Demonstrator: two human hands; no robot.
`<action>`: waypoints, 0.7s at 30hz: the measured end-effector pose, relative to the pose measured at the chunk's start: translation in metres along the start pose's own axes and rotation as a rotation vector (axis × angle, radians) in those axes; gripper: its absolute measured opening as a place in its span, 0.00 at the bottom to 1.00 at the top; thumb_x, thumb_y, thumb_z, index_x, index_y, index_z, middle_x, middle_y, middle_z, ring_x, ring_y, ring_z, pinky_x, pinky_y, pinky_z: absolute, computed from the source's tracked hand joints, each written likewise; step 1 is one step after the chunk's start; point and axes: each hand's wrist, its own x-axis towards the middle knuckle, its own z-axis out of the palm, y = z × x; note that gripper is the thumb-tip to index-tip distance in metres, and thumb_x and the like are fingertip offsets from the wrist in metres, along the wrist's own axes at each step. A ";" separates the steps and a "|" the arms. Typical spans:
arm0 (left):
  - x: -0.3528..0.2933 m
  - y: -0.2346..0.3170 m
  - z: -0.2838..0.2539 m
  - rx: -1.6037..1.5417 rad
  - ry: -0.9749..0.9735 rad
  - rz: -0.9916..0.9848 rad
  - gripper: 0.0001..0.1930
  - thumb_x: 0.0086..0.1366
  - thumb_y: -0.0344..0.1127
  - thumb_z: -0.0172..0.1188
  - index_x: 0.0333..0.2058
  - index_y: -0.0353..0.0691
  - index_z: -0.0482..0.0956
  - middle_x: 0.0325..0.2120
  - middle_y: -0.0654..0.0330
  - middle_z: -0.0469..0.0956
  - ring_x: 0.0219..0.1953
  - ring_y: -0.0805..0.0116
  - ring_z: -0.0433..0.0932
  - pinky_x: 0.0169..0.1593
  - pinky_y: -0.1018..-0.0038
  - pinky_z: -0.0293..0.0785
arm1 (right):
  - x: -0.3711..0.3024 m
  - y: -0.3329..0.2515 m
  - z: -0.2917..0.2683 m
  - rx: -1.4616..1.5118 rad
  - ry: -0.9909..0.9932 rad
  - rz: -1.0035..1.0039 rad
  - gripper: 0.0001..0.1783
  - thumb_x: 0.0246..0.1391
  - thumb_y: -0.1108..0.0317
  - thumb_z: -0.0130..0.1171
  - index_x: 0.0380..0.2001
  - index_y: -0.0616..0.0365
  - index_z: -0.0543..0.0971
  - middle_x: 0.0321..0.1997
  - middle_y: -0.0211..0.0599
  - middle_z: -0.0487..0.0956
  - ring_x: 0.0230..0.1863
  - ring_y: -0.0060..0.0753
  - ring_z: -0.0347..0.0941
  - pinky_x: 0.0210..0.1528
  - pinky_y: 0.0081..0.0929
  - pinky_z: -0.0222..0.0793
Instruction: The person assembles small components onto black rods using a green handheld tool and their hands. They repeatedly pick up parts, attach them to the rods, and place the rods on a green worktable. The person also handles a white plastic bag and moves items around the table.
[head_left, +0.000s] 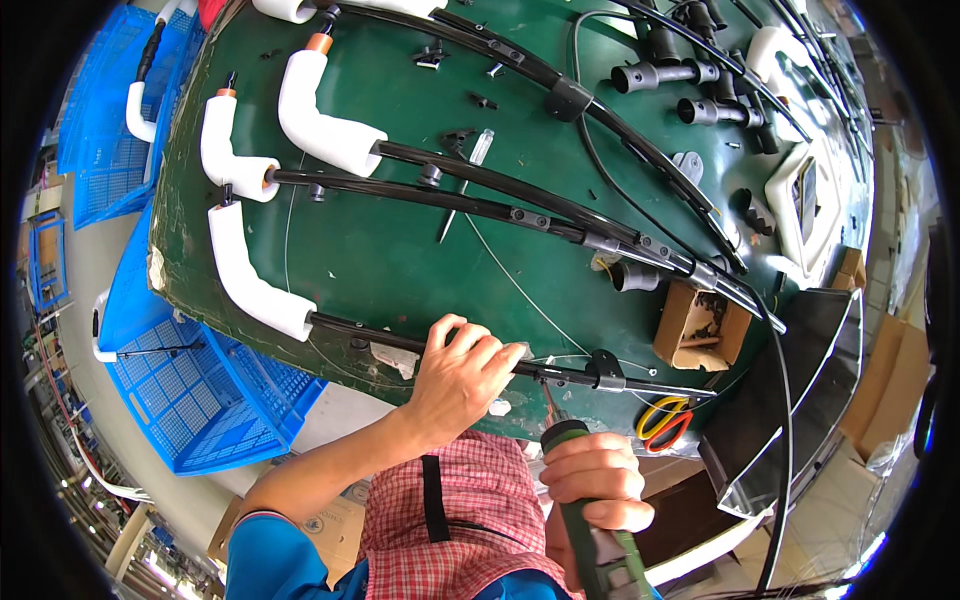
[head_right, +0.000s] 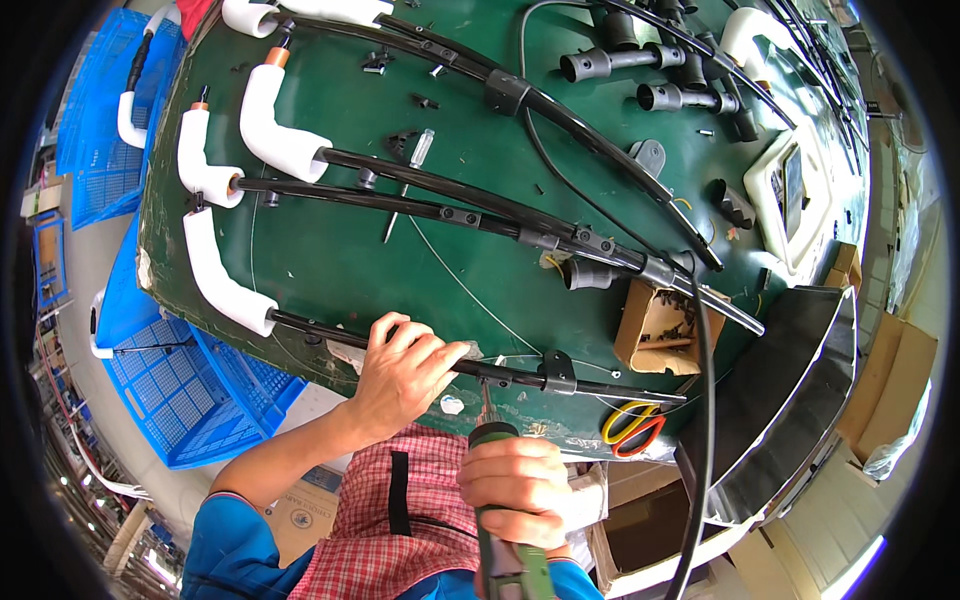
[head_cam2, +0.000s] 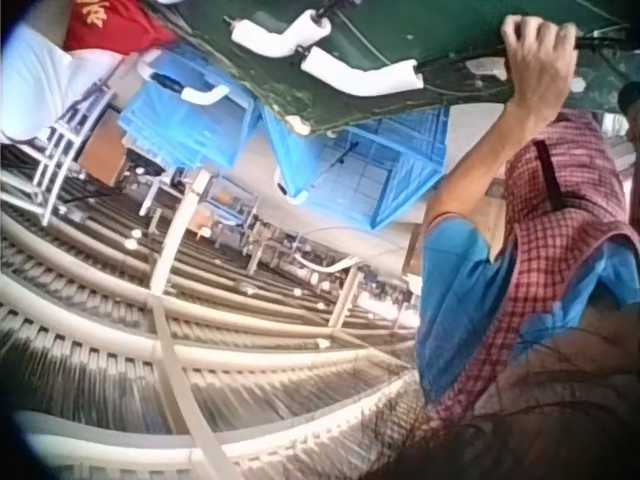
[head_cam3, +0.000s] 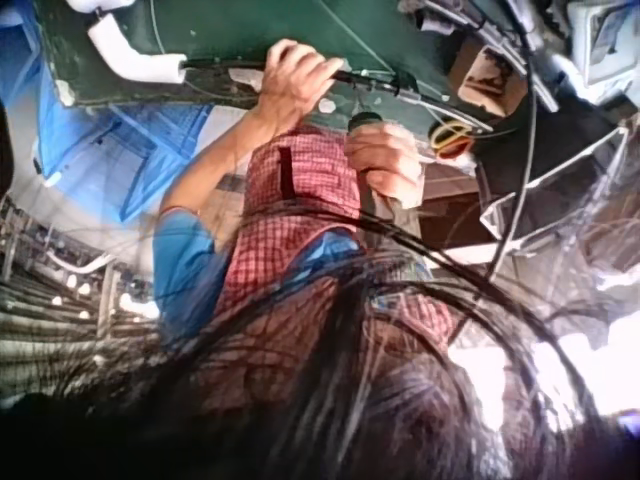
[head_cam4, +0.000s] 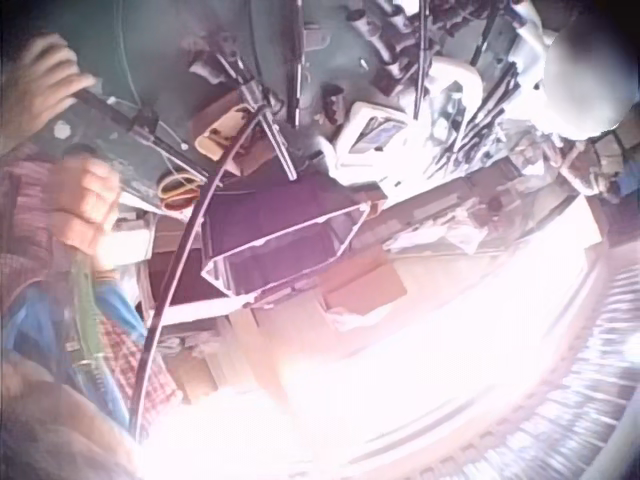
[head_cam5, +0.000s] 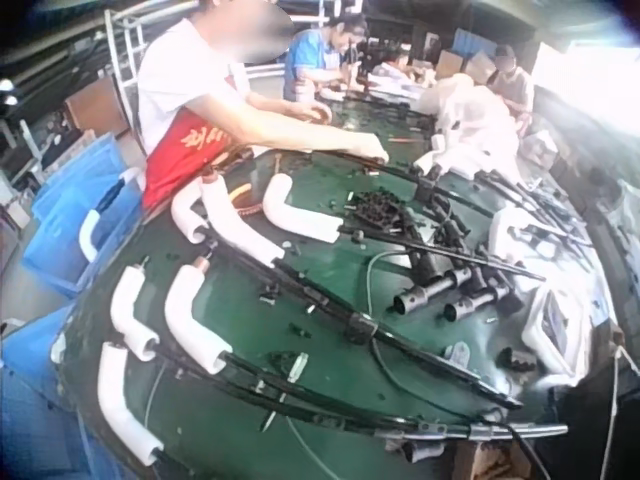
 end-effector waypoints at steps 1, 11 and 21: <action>0.000 -0.001 -0.001 0.009 0.007 0.007 0.15 0.54 0.33 0.61 0.42 0.41 0.77 0.30 0.64 0.74 0.38 0.67 0.72 0.54 0.59 0.61 | 0.002 -0.001 0.006 0.014 0.014 0.045 0.09 0.49 0.69 0.56 0.34 0.59 0.70 0.29 0.43 0.78 0.27 0.42 0.78 0.30 0.35 0.78; -0.002 -0.002 0.005 0.013 0.018 0.019 0.18 0.52 0.36 0.64 0.44 0.45 0.76 0.30 0.66 0.74 0.40 0.68 0.72 0.55 0.58 0.59 | 0.028 0.010 -0.024 0.346 -0.079 -0.027 0.16 0.62 0.58 0.49 0.44 0.60 0.68 0.20 0.42 0.75 0.19 0.39 0.74 0.22 0.35 0.74; -0.004 -0.002 0.003 0.021 0.064 0.034 0.17 0.52 0.36 0.63 0.43 0.44 0.77 0.30 0.65 0.74 0.40 0.67 0.72 0.55 0.59 0.60 | 0.013 0.005 0.000 0.237 0.334 -0.006 0.52 0.38 0.25 0.57 0.52 0.62 0.65 0.22 0.39 0.72 0.17 0.33 0.67 0.22 0.32 0.67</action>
